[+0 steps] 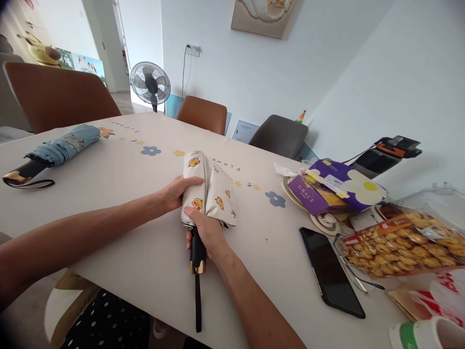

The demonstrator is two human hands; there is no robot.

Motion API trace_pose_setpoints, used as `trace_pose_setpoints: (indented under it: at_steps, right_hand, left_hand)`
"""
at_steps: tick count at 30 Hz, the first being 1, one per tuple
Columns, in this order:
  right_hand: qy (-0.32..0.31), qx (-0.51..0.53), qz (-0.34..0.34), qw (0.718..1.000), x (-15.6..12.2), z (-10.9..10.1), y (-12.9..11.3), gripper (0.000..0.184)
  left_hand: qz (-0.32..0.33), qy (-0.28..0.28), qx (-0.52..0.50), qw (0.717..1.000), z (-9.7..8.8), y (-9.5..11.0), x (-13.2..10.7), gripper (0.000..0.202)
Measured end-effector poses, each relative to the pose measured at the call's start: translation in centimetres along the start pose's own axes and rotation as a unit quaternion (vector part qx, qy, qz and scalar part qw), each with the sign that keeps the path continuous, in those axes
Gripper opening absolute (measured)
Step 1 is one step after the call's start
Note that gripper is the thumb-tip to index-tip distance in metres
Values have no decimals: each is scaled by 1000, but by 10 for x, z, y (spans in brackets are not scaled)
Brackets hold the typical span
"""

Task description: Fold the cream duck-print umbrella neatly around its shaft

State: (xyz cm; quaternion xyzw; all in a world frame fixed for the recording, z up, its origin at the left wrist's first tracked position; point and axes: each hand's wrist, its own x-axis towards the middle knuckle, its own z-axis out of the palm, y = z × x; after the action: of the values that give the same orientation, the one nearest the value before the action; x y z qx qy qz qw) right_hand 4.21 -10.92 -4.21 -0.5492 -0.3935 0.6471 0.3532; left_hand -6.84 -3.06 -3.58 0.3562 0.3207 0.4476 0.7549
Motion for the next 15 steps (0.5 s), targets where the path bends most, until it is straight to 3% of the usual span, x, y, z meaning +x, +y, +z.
trace_pose_setpoints:
  at_steps: [4,12,15]
  right_hand:
    - [2,3,13,1000,-1,1,0,32]
    - [-2,3,7,1000,0,-2,-3,29]
    - [-5,8,0,1000,-2,1,-3,28]
  left_hand:
    - [8,-2,-14,1000,2,2,-2,43]
    - [-52,-48,-57,996,0,-2,-1,45]
    - [-52,-42,-51,996,-2,-3,0,47]
